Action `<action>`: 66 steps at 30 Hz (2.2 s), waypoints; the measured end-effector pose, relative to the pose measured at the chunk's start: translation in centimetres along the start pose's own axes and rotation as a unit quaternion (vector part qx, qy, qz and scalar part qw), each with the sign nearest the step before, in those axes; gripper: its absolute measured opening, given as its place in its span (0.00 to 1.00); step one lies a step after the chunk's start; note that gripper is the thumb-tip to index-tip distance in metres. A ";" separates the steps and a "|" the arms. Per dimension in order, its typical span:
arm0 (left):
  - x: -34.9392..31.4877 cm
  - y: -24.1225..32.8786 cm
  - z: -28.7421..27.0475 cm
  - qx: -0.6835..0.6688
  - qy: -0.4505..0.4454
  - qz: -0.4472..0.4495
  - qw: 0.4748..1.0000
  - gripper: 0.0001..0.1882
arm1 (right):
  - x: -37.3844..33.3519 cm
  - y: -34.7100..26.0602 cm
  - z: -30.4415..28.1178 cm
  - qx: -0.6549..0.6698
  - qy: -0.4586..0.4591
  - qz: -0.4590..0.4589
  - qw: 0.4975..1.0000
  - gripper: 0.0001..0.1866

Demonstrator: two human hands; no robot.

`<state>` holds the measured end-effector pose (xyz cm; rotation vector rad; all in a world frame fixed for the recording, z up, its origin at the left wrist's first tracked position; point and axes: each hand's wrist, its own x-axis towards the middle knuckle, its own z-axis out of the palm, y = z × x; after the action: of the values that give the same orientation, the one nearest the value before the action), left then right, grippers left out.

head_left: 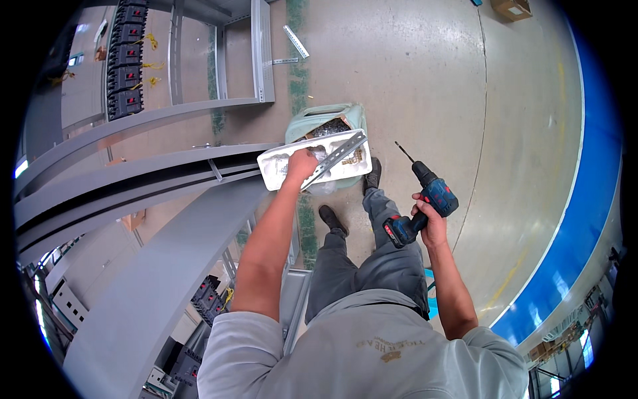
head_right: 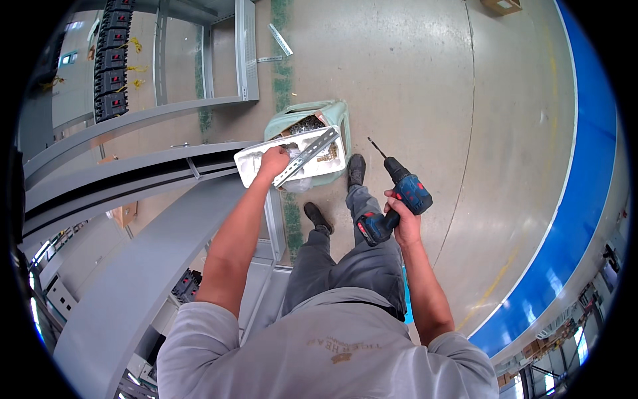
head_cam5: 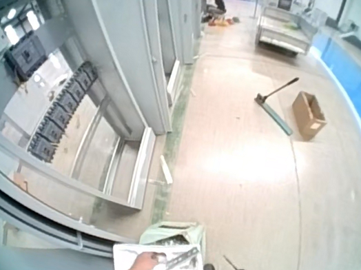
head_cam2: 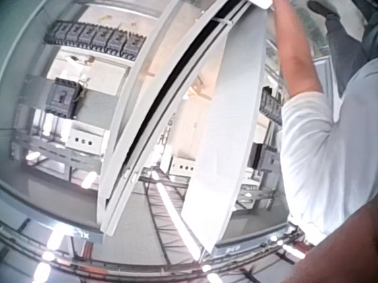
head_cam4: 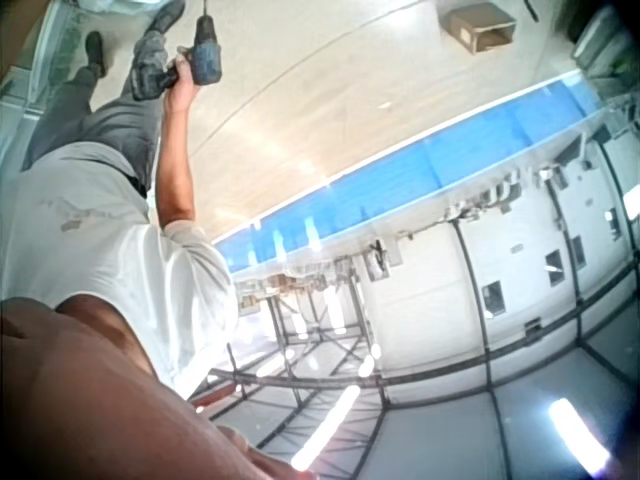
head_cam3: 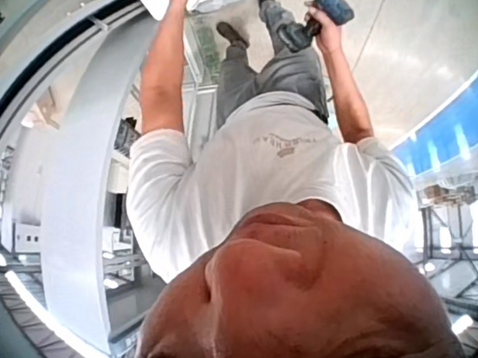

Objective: The person uses a cordless drill to fasten metal rails and components inside an open electrical cabinet. They repeatedly retrieve screws from a white tray, position the rails, and drive screws to secure them in place.

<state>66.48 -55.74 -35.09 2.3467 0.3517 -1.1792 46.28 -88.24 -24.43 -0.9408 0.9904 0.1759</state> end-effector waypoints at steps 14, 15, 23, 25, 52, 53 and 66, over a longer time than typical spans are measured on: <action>4.3 -1.9 5.4 0.076 0.086 -0.052 0.992 0.19 | 0.3 0.0 0.8 0.012 -0.005 -0.004 1.000 0.12; 4.8 -2.5 5.4 0.097 0.075 -0.030 0.992 0.18 | 0.3 0.0 0.7 0.015 -0.002 -0.003 1.000 0.12; 5.0 -2.7 6.0 0.073 0.085 -0.037 0.993 0.10 | 0.5 -0.3 0.9 0.022 0.001 -0.009 1.000 0.12; 4.5 -2.3 5.5 0.070 0.078 -0.034 0.994 0.09 | 0.4 -0.3 1.1 0.022 0.000 -0.006 1.000 0.12; -11.4 -0.3 1.3 -0.809 -0.113 0.061 0.573 0.10 | -5.2 -1.3 7.4 -0.194 -0.224 0.049 0.954 0.19; -11.9 -0.2 1.4 -0.822 -0.114 0.060 0.555 0.10 | -5.3 -1.3 7.5 -0.203 -0.228 0.037 0.951 0.19; -14.1 0.3 1.9 -0.831 -0.136 0.081 0.534 0.10 | -6.3 -0.9 7.6 -0.217 -0.216 0.010 0.952 0.18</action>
<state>56.96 -57.10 -24.66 0.4315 0.6728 -0.4569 48.03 -81.40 -17.42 -1.2255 0.5592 0.6092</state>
